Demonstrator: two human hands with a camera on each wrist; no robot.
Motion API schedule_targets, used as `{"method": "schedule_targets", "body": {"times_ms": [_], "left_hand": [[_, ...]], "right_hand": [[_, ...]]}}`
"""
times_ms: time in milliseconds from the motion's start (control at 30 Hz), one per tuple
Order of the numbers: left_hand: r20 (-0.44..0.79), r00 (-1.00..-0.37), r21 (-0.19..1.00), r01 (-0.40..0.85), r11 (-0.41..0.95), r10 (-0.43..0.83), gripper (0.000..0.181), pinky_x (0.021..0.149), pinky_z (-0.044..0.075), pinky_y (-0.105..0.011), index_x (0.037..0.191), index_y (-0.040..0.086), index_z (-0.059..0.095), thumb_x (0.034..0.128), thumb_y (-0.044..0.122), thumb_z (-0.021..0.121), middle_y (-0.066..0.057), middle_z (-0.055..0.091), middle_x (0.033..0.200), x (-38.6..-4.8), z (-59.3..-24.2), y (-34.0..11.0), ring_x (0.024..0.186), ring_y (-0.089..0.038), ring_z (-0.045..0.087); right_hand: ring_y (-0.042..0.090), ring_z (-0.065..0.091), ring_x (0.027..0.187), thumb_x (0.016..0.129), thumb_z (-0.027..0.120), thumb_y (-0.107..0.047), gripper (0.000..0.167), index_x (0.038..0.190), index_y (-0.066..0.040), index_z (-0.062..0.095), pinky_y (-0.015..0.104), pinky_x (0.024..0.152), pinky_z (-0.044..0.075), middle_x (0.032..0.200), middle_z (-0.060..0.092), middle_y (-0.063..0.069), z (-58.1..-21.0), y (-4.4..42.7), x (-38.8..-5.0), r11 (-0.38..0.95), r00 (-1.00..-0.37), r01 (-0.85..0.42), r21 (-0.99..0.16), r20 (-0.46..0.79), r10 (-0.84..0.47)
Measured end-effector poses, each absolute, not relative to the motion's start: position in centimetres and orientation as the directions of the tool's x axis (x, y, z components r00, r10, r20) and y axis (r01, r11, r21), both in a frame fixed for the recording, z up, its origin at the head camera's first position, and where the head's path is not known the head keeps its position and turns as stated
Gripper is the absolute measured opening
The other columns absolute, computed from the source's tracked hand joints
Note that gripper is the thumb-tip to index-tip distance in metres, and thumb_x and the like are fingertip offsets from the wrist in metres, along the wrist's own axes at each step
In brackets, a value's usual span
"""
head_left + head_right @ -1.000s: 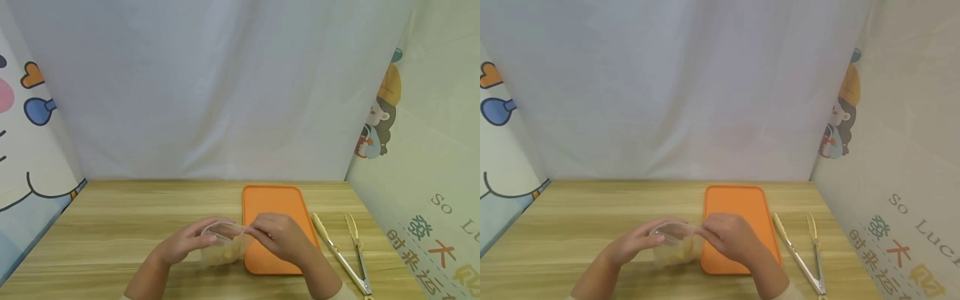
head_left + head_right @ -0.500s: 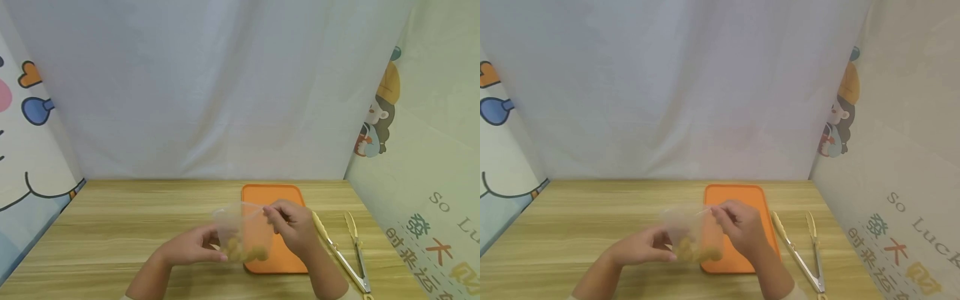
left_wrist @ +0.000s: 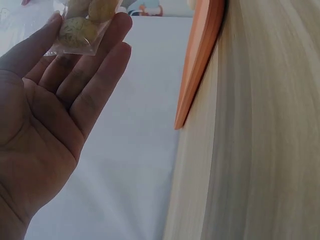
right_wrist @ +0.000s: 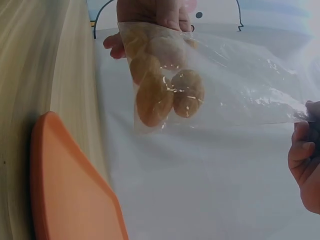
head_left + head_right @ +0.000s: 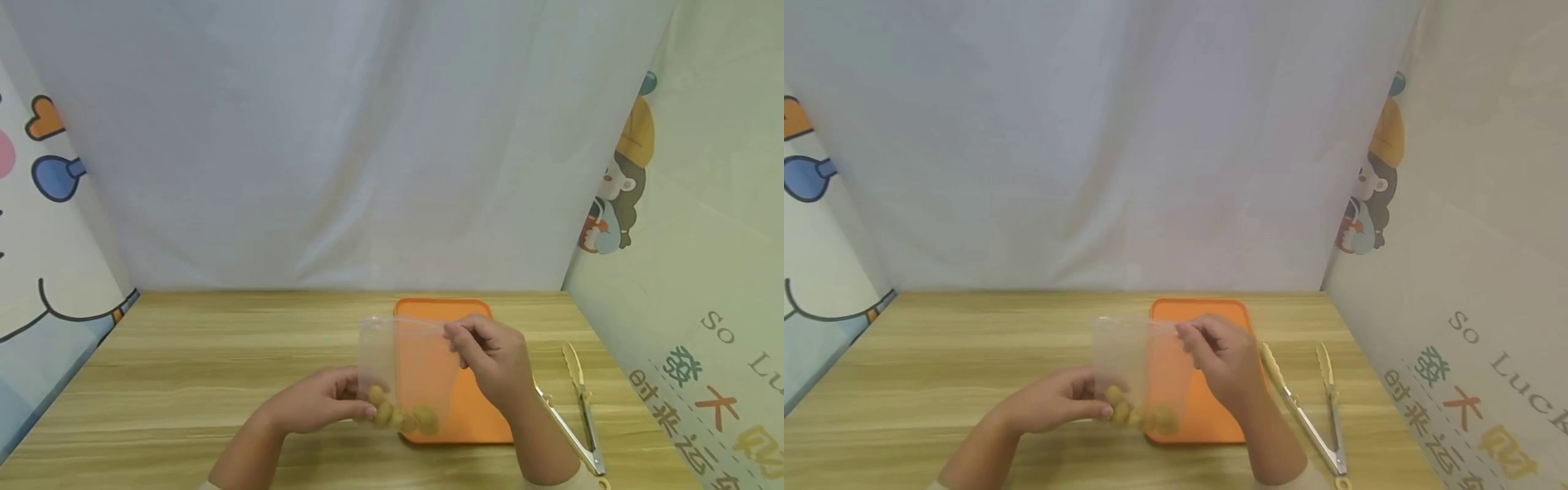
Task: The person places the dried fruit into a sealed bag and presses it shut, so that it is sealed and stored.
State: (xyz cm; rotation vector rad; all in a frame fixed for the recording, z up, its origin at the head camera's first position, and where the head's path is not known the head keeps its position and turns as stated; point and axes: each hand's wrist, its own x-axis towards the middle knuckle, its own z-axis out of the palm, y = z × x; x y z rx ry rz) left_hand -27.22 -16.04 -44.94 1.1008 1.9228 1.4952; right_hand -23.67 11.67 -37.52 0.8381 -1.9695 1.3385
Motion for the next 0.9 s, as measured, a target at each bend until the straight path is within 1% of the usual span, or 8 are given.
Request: {"method": "schedule_targets", "body": {"times_ms": [233,333,433,567,667,733,833,900], "left_hand": [[0.105,-0.566,0.947,0.308,0.091,0.817,0.031,0.08,0.056,-0.029,0.126,0.014,0.061,0.0957,0.02,0.064,-0.005,0.072,0.1,-27.7,-44.8,-16.3,0.09,-0.011,0.067],[0.112,-0.561,0.948,0.307,0.081,0.82,0.031,0.083,0.056,-0.029,0.126,0.013,0.06,0.0956,0.02,0.065,-0.005,0.072,0.103,-27.8,-44.9,-16.4,0.095,-0.012,0.068],[0.123,-0.548,0.95,0.306,0.061,0.827,0.031,0.088,0.055,-0.03,0.126,0.014,0.06,0.0959,0.018,0.064,-0.006,0.07,0.11,-28.0,-44.8,-16.5,0.104,-0.016,0.066],[0.138,-0.562,0.948,0.313,0.056,0.815,0.037,0.096,0.051,-0.03,0.135,0.02,0.054,0.0985,0.02,0.061,-0.003,0.062,0.129,-28.0,-44.1,-16.6,0.119,-0.019,0.06],[0.21,-0.595,0.931,0.363,0.027,0.776,0.041,0.096,0.051,-0.03,0.141,0.023,0.048,0.1011,0.019,0.056,-0.003,0.059,0.134,-27.8,-43.3,-16.8,0.121,-0.019,0.059],[0.296,-0.603,0.912,0.408,-0.033,0.741,0.041,0.096,0.051,-0.032,0.143,0.02,0.047,0.1026,0.014,0.052,-0.006,0.058,0.135,-27.7,-42.7,-16.9,0.12,-0.02,0.059],[0.436,-0.604,0.863,0.49,-0.121,0.667,0.038,0.093,0.053,-0.034,0.14,0.012,0.05,0.1024,0.006,0.049,-0.011,0.061,0.133,-27.6,-42.1,-16.8,0.116,-0.019,0.062],[0.506,-0.605,0.83,0.535,-0.158,0.614,0.035,0.091,0.055,-0.035,0.135,0.009,0.055,0.1008,0.001,0.049,-0.01,0.063,0.132,-27.5,-41.9,-16.8,0.113,-0.017,0.064]], "right_hand": [[0.016,0.048,0.047,0.09,0.059,0.014,0.024,0.08,-0.006,0.067,0.02,0.041,0.042,0.064,0.059,0.004,-37.3,11.9,-23.9,0.273,-0.628,-0.769,-0.577,0.761,-0.161],[0.015,0.049,0.047,0.089,0.059,0.014,0.025,0.08,-0.007,0.067,0.02,0.04,0.042,0.065,0.059,0.004,-37.2,11.7,-23.9,0.259,-0.629,-0.772,-0.581,0.759,-0.172],[0.012,0.048,0.048,0.086,0.061,0.017,0.025,0.079,-0.007,0.066,0.017,0.04,0.04,0.064,0.057,0.004,-37.2,11.5,-23.8,0.243,-0.59,-0.802,-0.545,0.785,-0.188],[0.007,0.048,0.051,0.084,0.064,0.015,0.021,0.08,-0.005,0.066,0.014,0.043,0.04,0.065,0.057,0.004,-37.3,11.2,-23.9,0.247,-0.513,-0.852,-0.462,0.832,-0.212],[0.004,0.049,0.054,0.085,0.066,0.01,0.016,0.081,-0.006,0.067,0.013,0.048,0.043,0.067,0.059,0.004,-37.3,11.0,-23.9,0.276,-0.471,-0.872,-0.405,0.849,-0.242],[0.003,0.049,0.054,0.086,0.067,0.009,0.015,0.08,-0.005,0.067,0.013,0.05,0.044,0.068,0.059,0.004,-37.3,10.8,-24.0,0.285,-0.455,-0.879,-0.382,0.851,-0.263],[0.003,0.049,0.055,0.085,0.067,0.01,0.017,0.08,-0.007,0.066,0.013,0.051,0.044,0.069,0.06,0.003,-37.2,10.6,-23.9,0.287,-0.463,-0.877,-0.385,0.838,-0.289],[0.004,0.049,0.054,0.084,0.067,0.012,0.019,0.081,-0.007,0.066,0.013,0.05,0.044,0.07,0.06,0.004,-37.2,10.5,-23.8,0.272,-0.476,-0.873,-0.404,0.827,-0.299]]}}
